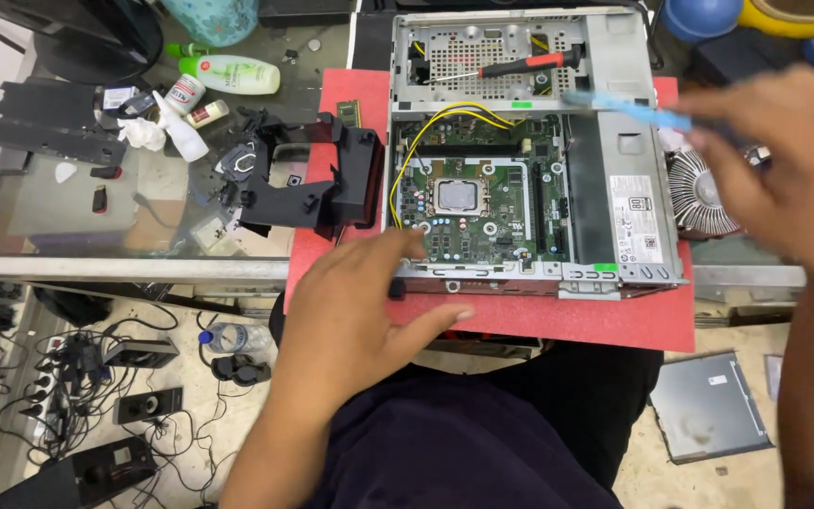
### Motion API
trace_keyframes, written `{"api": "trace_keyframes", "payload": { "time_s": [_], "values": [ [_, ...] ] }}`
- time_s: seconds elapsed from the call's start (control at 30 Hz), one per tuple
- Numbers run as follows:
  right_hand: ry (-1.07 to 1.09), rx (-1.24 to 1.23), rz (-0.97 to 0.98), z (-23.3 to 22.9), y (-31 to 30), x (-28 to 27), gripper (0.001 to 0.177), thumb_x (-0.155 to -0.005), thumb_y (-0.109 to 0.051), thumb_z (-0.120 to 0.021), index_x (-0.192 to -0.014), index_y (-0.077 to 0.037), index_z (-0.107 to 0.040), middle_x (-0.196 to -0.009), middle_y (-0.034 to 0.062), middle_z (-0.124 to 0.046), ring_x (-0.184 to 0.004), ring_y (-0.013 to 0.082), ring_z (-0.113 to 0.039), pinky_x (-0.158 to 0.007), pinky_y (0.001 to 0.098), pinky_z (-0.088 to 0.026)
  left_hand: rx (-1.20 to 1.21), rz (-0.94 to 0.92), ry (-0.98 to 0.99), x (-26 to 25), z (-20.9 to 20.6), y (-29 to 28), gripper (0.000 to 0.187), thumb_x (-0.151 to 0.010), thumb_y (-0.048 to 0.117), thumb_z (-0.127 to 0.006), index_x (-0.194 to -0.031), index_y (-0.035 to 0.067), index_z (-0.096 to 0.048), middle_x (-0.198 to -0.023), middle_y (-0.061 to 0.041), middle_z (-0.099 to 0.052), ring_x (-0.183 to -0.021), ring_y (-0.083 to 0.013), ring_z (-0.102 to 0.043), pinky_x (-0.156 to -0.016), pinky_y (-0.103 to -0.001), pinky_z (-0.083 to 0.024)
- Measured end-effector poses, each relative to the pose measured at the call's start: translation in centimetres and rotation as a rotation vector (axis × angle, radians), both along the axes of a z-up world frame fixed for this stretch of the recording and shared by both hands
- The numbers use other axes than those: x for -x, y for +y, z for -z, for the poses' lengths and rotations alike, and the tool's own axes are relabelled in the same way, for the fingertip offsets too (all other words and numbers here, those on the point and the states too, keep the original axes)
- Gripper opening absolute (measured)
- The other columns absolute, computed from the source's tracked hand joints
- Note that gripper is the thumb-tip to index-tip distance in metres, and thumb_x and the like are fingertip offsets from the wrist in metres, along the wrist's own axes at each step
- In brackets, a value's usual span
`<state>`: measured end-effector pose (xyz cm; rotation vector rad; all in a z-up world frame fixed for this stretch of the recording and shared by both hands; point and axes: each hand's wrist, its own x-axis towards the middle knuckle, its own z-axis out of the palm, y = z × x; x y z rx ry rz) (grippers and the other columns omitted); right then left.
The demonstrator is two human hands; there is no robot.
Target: The person cleans the internal components of a desktop computer case using a blue air blower and a white tissue. They blow air onto the motherboard and then wipe various parts, including the CPU socket area and surrounding components, with the tissue.
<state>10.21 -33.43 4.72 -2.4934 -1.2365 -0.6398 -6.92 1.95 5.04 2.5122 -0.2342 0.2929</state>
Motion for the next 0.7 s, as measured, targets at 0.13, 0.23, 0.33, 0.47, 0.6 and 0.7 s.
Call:
{"api": "trace_keyframes", "payload": {
  "time_s": [0.13, 0.23, 0.33, 0.47, 0.6, 0.7],
  "values": [
    [0.046, 0.071, 0.022, -1.1, 3.5, -4.4, 0.024, -0.116, -0.012, -0.074, -0.139, -0.007, -0.081, -0.105, 0.0101, -0.071, -0.098, 0.0307, -0.065, -0.079, 0.0407, -0.046, 0.030, -0.061, -0.164, 0.7, 1.1, 0.4, 0.049, -0.084, 0.057, -0.073, -0.110, 0.015, -0.067, -0.101, 0.005, -0.074, -0.093, -0.0228, -0.072, -0.082, -0.040, -0.054],
    [0.041, 0.166, -0.111, -0.4, 6.0, -7.5, 0.025, -0.112, -0.006, -0.071, -0.136, -0.002, -0.076, -0.092, 0.0150, -0.068, -0.086, 0.0371, -0.062, -0.079, 0.0480, -0.046, 0.109, -0.031, -0.264, 0.1, 1.7, 0.5, 0.040, -0.086, 0.044, -0.078, -0.100, 0.010, -0.062, -0.112, -0.003, -0.075, -0.101, -0.0250, -0.070, -0.093, -0.039, -0.052],
    [0.117, 0.115, -0.155, 0.7, 7.3, -9.2, 0.024, -0.113, -0.008, -0.070, -0.135, -0.004, -0.077, -0.100, 0.0129, -0.070, -0.092, 0.0335, -0.061, -0.082, 0.0460, -0.045, 0.105, -0.010, -0.267, -0.7, 2.2, 0.9, 0.037, -0.089, 0.041, -0.076, -0.103, 0.009, -0.064, -0.109, -0.001, -0.073, -0.101, -0.0248, -0.067, -0.085, -0.038, -0.052],
    [0.140, 0.108, -0.215, 1.8, 8.9, -9.8, 0.022, -0.104, -0.006, -0.074, -0.125, -0.004, -0.077, -0.101, 0.0119, -0.072, -0.092, 0.0332, -0.063, -0.084, 0.0457, -0.048, 0.106, 0.010, -0.328, -1.6, 2.9, 0.8, 0.041, -0.091, 0.044, -0.076, -0.099, 0.008, -0.058, -0.095, -0.005, -0.057, -0.088, -0.0277, -0.053, -0.078, -0.039, -0.044],
    [0.077, 0.155, -0.130, 2.5, 9.5, -9.4, 0.027, -0.100, -0.012, -0.076, -0.127, -0.010, -0.077, -0.115, 0.0117, -0.066, -0.103, 0.0344, -0.063, -0.082, 0.0473, -0.052, 0.106, 0.065, -0.377, -2.3, 3.2, 0.2, 0.043, -0.092, 0.045, -0.072, -0.098, 0.006, -0.055, -0.096, -0.008, -0.054, -0.088, -0.0289, -0.051, -0.081, -0.039, -0.043],
    [-0.057, 0.137, -0.140, 2.3, 9.4, -8.8, 0.030, -0.103, -0.013, -0.081, -0.131, -0.004, -0.078, -0.106, 0.0138, -0.067, -0.096, 0.0366, -0.064, -0.077, 0.0464, -0.050, 0.051, -0.070, -0.533, -2.4, 4.9, -0.2, 0.042, -0.098, 0.040, -0.066, -0.088, 0.005, -0.046, -0.084, -0.007, -0.047, -0.076, -0.0267, -0.045, -0.070, -0.040, -0.035]
  ]
}}
